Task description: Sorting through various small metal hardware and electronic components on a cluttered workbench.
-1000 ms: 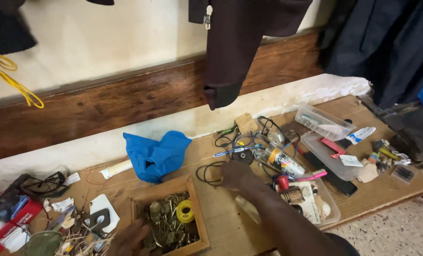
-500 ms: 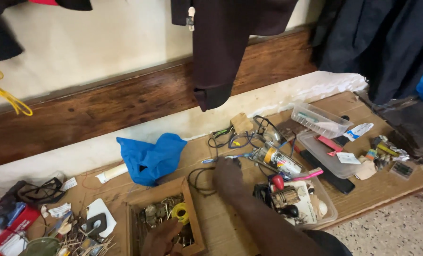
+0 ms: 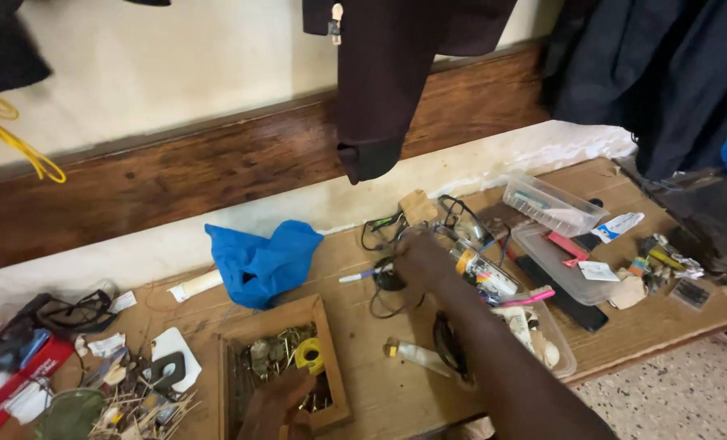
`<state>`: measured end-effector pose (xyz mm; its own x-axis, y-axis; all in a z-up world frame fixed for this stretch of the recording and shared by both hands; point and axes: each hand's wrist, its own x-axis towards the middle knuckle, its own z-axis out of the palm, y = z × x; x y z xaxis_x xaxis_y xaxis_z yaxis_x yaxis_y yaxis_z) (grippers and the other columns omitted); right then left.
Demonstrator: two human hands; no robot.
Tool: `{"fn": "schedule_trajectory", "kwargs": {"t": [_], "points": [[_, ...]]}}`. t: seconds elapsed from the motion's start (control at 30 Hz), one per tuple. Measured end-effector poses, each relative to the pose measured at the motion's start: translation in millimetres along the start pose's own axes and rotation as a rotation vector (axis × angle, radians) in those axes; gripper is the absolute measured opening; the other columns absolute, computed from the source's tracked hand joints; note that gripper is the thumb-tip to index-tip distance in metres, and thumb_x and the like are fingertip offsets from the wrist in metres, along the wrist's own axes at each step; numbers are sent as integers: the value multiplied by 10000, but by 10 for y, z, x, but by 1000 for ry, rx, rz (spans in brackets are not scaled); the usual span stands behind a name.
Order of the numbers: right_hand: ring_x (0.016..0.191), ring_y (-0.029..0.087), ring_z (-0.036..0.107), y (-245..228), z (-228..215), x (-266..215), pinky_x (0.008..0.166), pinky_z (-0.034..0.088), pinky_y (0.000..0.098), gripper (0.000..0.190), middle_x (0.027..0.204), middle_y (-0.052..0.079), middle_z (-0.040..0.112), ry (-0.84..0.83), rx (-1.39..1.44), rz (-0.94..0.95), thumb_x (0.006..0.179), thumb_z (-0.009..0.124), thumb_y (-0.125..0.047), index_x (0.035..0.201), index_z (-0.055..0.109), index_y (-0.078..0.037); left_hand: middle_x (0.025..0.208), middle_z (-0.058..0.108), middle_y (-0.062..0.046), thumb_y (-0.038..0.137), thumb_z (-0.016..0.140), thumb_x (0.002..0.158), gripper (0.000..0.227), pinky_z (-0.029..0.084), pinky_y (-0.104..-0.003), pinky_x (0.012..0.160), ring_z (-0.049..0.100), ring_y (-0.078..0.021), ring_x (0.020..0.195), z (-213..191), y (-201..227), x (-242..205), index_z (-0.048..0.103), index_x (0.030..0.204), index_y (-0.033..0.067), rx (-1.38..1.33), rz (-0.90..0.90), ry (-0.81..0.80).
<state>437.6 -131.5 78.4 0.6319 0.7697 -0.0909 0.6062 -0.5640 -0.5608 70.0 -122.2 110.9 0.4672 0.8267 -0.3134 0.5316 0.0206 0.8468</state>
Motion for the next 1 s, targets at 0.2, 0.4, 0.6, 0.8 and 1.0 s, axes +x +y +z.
{"fn": "schedule_trajectory", "kwargs": {"t": [0.2, 0.4, 0.6, 0.8, 1.0], "points": [[947, 316, 707, 350, -542, -77, 785, 500, 479, 243, 998, 110, 764, 231, 227, 174, 876, 640, -321, 1009, 716, -132, 1397, 745, 48, 196, 837, 785, 475, 686, -244, 607, 860, -111, 737, 310, -549, 185, 831, 1259, 228, -47, 451, 162], [820, 223, 663, 391, -783, -192, 713, 524, 442, 147, 952, 61, 698, 530, 525, 161, 969, 718, -223, 1040, 659, -109, 1435, 725, -18, 192, 745, 869, 465, 698, -310, 858, 732, -155, 1283, 340, -734, 395, 777, 1332, 217, 96, 702, 125], [824, 193, 735, 124, -599, -100, 734, 602, 356, 122, 970, 50, 774, 443, 721, 163, 948, 768, -139, 1054, 712, -124, 739, 596, -74, 7, 604, 633, 215, 493, -459, 617, 600, -270, 697, 698, -283, 675, 649, 807, 124, -350, -83, -104], [1502, 273, 417, 42, -351, 157, 1176, 459, 464, 779, 1687, 59, 363, -148, 848, -65, 965, 641, -320, 1659, 296, -243, 977, 721, -179, 115, 621, 719, 387, 556, -512, 703, 734, -391, 903, 957, -705, 846, 718, 1092, 81, -156, -104, -365], [1318, 282, 631, 909, -50, 797, 1097, 499, 450, 527, 1534, 59, 526, 90, 586, -156, 952, 661, -362, 1443, 577, -190, 907, 630, -111, 283, 928, 862, 395, 448, -405, 698, 634, -258, 791, 1375, -809, 877, 715, 1134, 92, -366, -789, -315]]}}
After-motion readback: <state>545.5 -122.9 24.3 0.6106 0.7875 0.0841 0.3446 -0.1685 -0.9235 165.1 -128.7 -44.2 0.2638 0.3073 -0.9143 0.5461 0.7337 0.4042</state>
